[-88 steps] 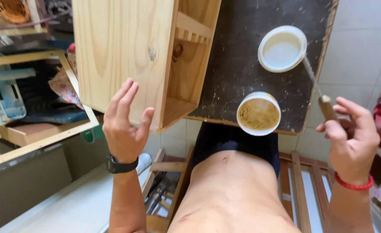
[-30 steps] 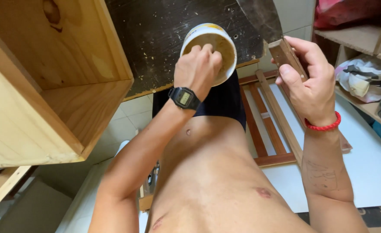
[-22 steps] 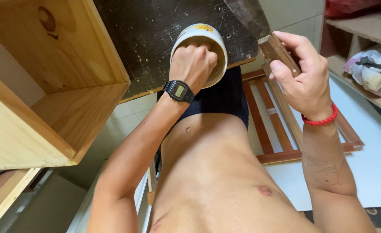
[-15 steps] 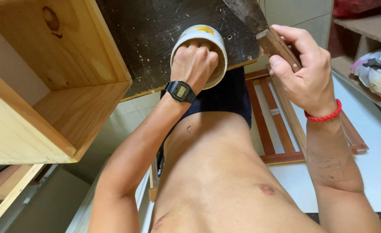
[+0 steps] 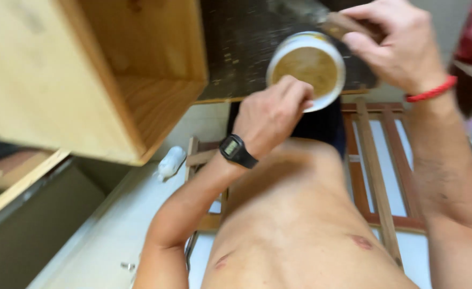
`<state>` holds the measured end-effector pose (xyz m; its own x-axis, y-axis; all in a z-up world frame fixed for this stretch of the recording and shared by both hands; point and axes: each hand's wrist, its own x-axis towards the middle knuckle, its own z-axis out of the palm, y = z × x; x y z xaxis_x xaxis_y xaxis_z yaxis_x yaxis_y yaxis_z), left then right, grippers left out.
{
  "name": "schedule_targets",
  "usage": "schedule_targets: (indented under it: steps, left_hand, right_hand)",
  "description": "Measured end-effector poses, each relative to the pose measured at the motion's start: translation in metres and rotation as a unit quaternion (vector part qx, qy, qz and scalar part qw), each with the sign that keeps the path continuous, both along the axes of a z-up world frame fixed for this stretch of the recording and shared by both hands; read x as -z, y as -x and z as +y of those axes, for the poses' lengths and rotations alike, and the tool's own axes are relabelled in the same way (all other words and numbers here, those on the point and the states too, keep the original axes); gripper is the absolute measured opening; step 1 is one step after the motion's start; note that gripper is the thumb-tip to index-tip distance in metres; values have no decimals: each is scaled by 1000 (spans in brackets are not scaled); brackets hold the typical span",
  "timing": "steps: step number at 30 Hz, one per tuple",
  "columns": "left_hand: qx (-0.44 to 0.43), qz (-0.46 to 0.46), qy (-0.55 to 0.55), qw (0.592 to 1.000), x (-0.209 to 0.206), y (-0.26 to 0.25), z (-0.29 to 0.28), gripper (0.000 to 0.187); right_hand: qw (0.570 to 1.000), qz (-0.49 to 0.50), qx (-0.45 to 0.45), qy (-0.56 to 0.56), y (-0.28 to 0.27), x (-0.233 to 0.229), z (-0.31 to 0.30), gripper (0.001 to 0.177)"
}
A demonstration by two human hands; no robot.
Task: Applying and smoothing wood filler into the joints and edges of a wooden box using a putty knife and fingers to seal gaps.
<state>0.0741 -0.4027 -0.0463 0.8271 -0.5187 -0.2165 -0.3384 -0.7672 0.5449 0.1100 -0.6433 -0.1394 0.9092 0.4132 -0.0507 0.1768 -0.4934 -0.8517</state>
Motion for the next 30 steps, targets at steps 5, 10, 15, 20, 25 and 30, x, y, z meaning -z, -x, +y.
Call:
schedule_targets:
  steps: [5,10,15,20,25,30]
  left_hand:
    - [-104,64,105,987,-39,15,40,23]
    - [-224,130,188,947,-49,36,71,19]
    - [-344,298,294,840,-61,53,91,11]
    - [-371,371,365,769,-72,63,104,12]
    - [-349,404,389,751,-74,65,114,17]
    - [-325,448,471,687,-78,60,125,18]
  right_hand:
    - [998,33,35,-35,17,45,3,24]
    - [992,47,48,-103,34,96,1,21]
    - [833,502,231,-3,38,149,3,38]
    - [992,116,38,43,91,98,33,7]
    - [978,6,-2,-210,23,-124,124,14]
    - [924,42,-50,-376,46,-129,168,15]
